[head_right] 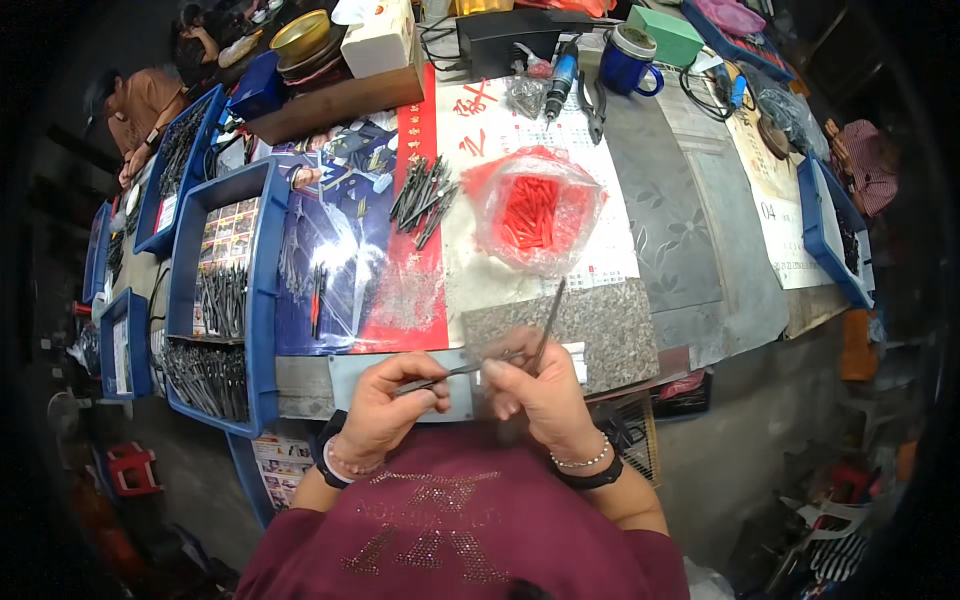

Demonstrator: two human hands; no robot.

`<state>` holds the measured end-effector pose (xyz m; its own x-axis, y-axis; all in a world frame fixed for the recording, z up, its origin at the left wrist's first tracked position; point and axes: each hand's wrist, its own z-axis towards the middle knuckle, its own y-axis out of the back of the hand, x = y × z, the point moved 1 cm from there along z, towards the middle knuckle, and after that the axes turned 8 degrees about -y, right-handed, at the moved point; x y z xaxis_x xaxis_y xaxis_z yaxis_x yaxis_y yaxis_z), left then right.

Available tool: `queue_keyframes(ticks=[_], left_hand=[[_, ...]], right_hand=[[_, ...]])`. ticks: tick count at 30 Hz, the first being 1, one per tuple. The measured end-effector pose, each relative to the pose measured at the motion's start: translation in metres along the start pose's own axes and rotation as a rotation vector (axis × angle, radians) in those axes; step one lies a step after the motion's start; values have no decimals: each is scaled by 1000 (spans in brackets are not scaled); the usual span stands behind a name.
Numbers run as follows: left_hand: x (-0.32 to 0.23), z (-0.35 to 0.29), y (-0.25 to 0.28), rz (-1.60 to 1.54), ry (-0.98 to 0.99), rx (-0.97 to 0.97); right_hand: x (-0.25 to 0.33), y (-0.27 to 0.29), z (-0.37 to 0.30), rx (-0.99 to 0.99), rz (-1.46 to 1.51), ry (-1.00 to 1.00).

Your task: The person repeatedly picks a red plastic sleeve and a metal rod from a workbench, slides the sleeve onto the rod, and places the assembled pair into a blue bin. The cycle continues with multiple identical units.

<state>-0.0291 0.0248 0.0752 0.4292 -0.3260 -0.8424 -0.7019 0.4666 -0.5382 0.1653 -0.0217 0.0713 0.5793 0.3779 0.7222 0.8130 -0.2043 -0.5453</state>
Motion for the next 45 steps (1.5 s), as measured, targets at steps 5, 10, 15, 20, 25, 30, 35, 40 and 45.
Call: queue_keyframes(ticks=[5, 10, 15, 20, 25, 30, 35, 40, 45], left_hand=[[-7, -13, 22, -95, -123, -119], [-7, -25, 34, -103, -175, -192], [-9, -34, 32, 114, -140, -257], [-13, -34, 40, 173, -211, -262], [-12, -33, 42, 156, -103, -246], [-5, -22, 31, 143, -14, -167], [-5, -22, 26, 140, 8, -123], [-5, -29, 30, 139, 30, -189], [-2, -25, 25, 89, 64, -204]], right_hand=[[39, 6, 10, -116, -390, 119], [81, 25, 76, -274, -1192, 455], [73, 39, 155, -302, -1666, 416], [63, 41, 171, -372, -1764, 482], [68, 45, 159, -384, -1613, 419], [63, 45, 164, -382, -1715, 505], [56, 47, 171, -435, -1779, 482], [68, 51, 156, -445, -1537, 483], [82, 37, 110, -208, -761, 238]])
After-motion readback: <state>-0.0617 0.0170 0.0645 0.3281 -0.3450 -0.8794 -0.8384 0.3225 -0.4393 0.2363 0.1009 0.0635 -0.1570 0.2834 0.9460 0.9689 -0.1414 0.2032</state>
